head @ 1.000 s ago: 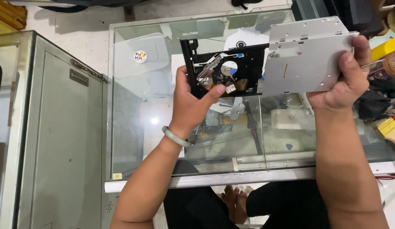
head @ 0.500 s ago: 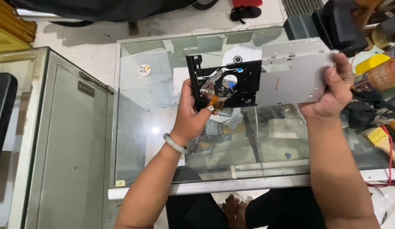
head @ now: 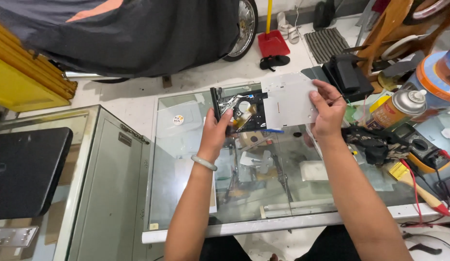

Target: Disassembling and aligning the internal components of a disk drive using precision screwdrivers.

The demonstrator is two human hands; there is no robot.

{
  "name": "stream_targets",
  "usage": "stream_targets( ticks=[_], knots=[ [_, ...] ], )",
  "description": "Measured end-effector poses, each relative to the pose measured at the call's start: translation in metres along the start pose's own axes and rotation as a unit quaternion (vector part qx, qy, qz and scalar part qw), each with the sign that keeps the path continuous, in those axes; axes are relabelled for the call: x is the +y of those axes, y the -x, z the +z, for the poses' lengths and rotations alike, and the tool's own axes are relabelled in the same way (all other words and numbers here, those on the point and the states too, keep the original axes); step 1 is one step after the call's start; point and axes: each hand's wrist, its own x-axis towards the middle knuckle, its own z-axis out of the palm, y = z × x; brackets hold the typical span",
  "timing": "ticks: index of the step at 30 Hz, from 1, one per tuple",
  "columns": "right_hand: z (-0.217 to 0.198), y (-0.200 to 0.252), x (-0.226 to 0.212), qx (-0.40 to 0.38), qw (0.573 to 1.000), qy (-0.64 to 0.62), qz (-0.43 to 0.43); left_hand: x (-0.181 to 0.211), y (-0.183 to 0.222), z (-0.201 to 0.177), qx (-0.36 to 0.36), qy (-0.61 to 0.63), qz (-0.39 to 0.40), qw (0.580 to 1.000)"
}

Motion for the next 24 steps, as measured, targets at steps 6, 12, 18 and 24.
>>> stream_targets(
  ticks=[6,12,18,24],
  knots=[
    [0.012,0.032,-0.017,-0.015,0.926,0.248,-0.283,-0.024,-0.022,-0.034,0.035,-0.107,0.04,0.993],
    [0.009,0.04,-0.025,-0.058,0.88,0.319,-0.347,-0.069,-0.019,-0.033,-0.039,-0.031,0.075,0.996],
    [0.004,0.036,-0.042,-0.081,0.926,0.283,-0.236,-0.072,-0.012,-0.028,-0.097,0.084,0.084,0.988],
    [-0.008,0.024,-0.055,-0.216,0.967,-0.038,0.127,-0.076,-0.003,-0.043,-0.253,0.262,-0.068,0.929]
  ],
)
